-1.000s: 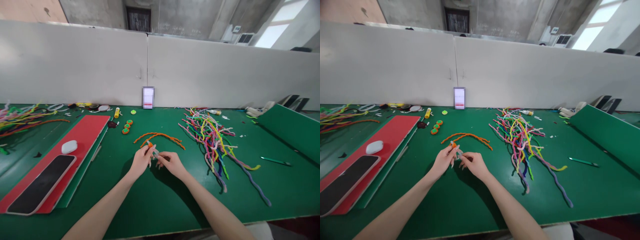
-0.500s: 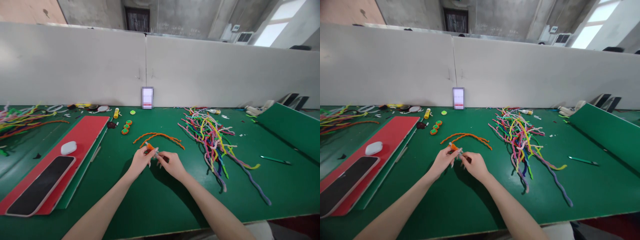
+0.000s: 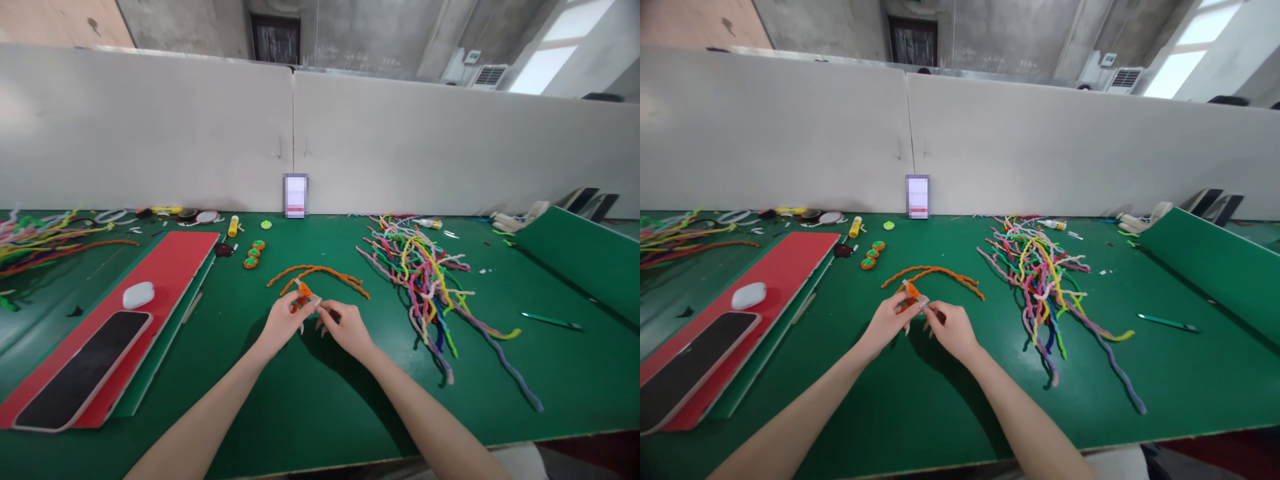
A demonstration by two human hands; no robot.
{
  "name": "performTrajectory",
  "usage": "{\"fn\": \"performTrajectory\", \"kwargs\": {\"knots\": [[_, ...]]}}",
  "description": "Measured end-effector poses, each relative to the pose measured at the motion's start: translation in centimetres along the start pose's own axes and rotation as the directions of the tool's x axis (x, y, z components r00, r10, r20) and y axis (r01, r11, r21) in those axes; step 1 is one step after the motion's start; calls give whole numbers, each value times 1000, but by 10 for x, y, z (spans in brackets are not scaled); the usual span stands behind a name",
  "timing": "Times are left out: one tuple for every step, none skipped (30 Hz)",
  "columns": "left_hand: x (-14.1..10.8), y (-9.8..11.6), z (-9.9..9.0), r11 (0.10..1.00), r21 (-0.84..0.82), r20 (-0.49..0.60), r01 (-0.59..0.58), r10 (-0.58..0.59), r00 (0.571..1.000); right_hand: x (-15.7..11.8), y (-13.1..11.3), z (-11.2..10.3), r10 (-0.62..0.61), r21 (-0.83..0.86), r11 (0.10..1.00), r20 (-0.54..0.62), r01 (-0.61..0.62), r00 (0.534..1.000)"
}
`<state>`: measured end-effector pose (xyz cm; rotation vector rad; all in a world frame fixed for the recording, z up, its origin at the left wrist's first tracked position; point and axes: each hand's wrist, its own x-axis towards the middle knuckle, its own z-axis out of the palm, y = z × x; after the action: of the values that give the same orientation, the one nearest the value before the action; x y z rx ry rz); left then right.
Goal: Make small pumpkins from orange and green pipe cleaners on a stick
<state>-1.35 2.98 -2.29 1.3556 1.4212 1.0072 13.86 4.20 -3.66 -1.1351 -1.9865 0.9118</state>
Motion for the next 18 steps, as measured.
{"fn": "performTrajectory", "kwargs": {"knots": [[0, 1, 0, 1000, 3, 4, 3, -3, 1000, 0, 0, 0, 9, 13, 1000, 2, -9, 1000], [0, 2, -1, 1000, 3, 4, 8, -8, 1000, 0, 1, 0, 16, 23, 1000, 5, -16, 1000], [0, 2, -1, 1000, 3, -2, 12, -12, 1000, 0, 1, 0, 20, 29, 999, 6, -20, 1000], [-1, 3, -1, 1000, 4, -10, 13, -13, 1000, 0, 1, 1, 22, 30, 999, 5, -22, 1000], [-1, 3, -1, 1000, 8, -19, 11, -11, 1000, -1, 2, 1, 22, 29, 999, 2, -22, 1000], [-1, 2, -1, 1000, 16, -28, 6, -5, 1000, -1, 2, 1, 22, 28, 999, 0, -22, 1000], [-1, 2, 0, 1000, 24, -38, -3, 3, 999, -1, 2, 2, 23, 27, 999, -3, -23, 1000], [-1, 1, 0, 999, 33, -49, -11, 13, 999, -1, 2, 2, 24, 27, 999, -4, -24, 1000], [-1, -1, 1, 999, 40, -63, -18, 21, 998, -1, 3, 3, 25, 26, 999, -5, -25, 1000], [-1, -2, 2, 999, 46, -78, -24, 27, 997, -1, 2, 3, 26, 24, 999, -6, -26, 1000], [-1, -3, 3, 998, 49, -98, -26, 31, 995, -1, 2, 3, 28, 22, 999, -5, -28, 1000], [-2, -4, 4, 998, 50, -119, -28, 34, 992, -2, 2, 4, 32, 22, 999, -3, -32, 999], [-2, -4, 5, 998, 47, -137, -29, 36, 990, -2, 2, 4, 37, 22, 999, -1, -37, 999], [-3, -5, 6, 999, 42, -150, -32, 38, 988, -2, 2, 4, 41, 18, 999, -1, -41, 999], [-3, -5, 7, 999, 34, -159, -35, 40, 986, -2, 2, 4, 45, 12, 999, -2, -45, 999], [-4, -5, 8, 999, 26, -164, -39, 43, 986, -2, 1, 4, 46, 1, 999, -6, -46, 999], [-4, -5, 9, 999, 16, -166, -43, 45, 985, -2, 1, 4, 46, -12, 999, -12, -46, 999], [-4, -5, 10, 999, 7, -167, -45, 45, 985, -2, 1, 4, 45, -24, 999, -18, -46, 999]]}}
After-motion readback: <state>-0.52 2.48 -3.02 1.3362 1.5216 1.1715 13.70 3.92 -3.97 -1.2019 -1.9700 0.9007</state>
